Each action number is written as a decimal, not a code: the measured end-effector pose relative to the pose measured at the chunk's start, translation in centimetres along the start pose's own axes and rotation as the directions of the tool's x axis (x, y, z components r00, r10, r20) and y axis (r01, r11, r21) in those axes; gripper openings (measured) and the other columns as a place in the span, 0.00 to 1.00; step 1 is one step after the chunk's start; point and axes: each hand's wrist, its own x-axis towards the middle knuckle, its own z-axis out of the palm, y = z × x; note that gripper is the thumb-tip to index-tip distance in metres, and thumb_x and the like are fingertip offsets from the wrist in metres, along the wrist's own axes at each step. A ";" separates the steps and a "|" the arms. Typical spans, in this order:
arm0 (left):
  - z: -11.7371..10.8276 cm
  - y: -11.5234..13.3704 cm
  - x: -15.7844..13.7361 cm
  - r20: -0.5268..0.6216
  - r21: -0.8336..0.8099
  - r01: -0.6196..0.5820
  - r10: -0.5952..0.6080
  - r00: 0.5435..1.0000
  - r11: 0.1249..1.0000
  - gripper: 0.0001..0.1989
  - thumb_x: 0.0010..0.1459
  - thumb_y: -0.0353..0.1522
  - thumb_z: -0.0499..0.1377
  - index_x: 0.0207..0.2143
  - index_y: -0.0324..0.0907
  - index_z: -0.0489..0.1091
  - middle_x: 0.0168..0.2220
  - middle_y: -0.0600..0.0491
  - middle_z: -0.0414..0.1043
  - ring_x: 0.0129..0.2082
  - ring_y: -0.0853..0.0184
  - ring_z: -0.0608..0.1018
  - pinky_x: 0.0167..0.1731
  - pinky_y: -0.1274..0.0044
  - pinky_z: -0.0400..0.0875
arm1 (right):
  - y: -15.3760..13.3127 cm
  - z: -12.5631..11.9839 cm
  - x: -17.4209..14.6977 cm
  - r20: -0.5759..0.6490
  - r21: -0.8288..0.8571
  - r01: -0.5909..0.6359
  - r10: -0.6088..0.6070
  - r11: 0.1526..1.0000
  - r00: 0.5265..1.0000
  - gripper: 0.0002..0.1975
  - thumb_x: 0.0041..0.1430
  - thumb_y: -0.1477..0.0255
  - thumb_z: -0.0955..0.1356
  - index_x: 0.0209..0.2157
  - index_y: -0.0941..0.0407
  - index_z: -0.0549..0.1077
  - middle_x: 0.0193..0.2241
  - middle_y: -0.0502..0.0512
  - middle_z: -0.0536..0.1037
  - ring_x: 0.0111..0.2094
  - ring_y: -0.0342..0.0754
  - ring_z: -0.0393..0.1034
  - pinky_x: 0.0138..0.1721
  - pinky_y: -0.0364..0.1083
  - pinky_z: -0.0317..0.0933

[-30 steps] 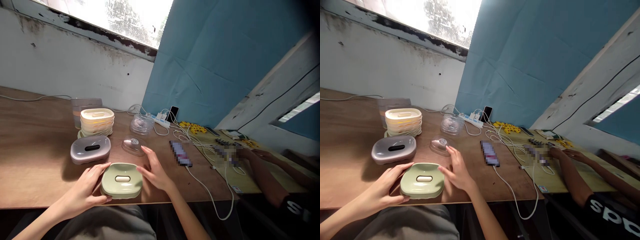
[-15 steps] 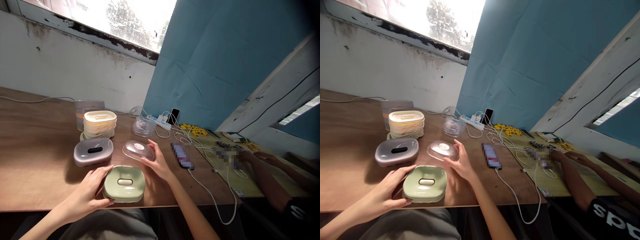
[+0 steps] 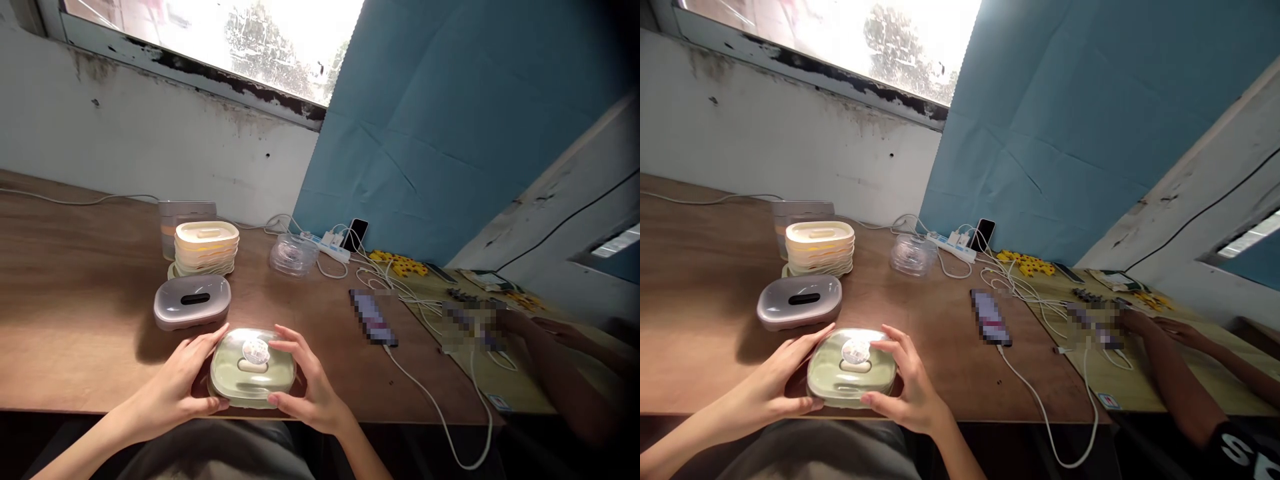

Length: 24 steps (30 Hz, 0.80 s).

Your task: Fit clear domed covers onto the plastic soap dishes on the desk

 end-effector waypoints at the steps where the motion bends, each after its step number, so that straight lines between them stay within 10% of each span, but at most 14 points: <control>1: 0.0 0.1 0.0 0.002 -0.007 0.002 -0.002 1.000 1.000 0.41 0.56 0.35 0.60 0.66 0.55 0.40 0.64 0.51 0.53 0.61 0.53 0.59 0.57 0.62 0.61 | -0.1 0.0 -0.1 0.008 -0.016 0.005 -0.005 1.000 1.000 0.30 0.51 0.65 0.73 0.55 0.51 0.64 0.61 0.61 0.57 0.63 0.57 0.51 0.61 0.55 0.50; 17: 0.0 0.4 0.1 -0.046 0.074 -0.028 0.031 0.998 0.997 0.40 0.56 0.34 0.57 0.66 0.52 0.39 0.63 0.50 0.57 0.59 0.53 0.64 0.55 0.64 0.63 | 0.6 -0.8 -1.3 0.066 -0.441 0.145 -0.129 0.886 0.989 0.36 0.52 0.58 0.71 0.61 0.47 0.59 0.64 0.62 0.51 0.62 0.61 0.50 0.60 0.61 0.49; 24: -0.4 0.7 0.1 -0.026 0.062 -0.023 0.025 0.999 0.998 0.41 0.55 0.35 0.58 0.66 0.53 0.40 0.61 0.50 0.61 0.57 0.53 0.67 0.53 0.65 0.65 | 0.4 -0.4 -1.2 0.128 -0.367 0.143 -0.103 0.919 0.986 0.36 0.53 0.57 0.71 0.62 0.47 0.58 0.66 0.60 0.45 0.65 0.61 0.46 0.60 0.58 0.51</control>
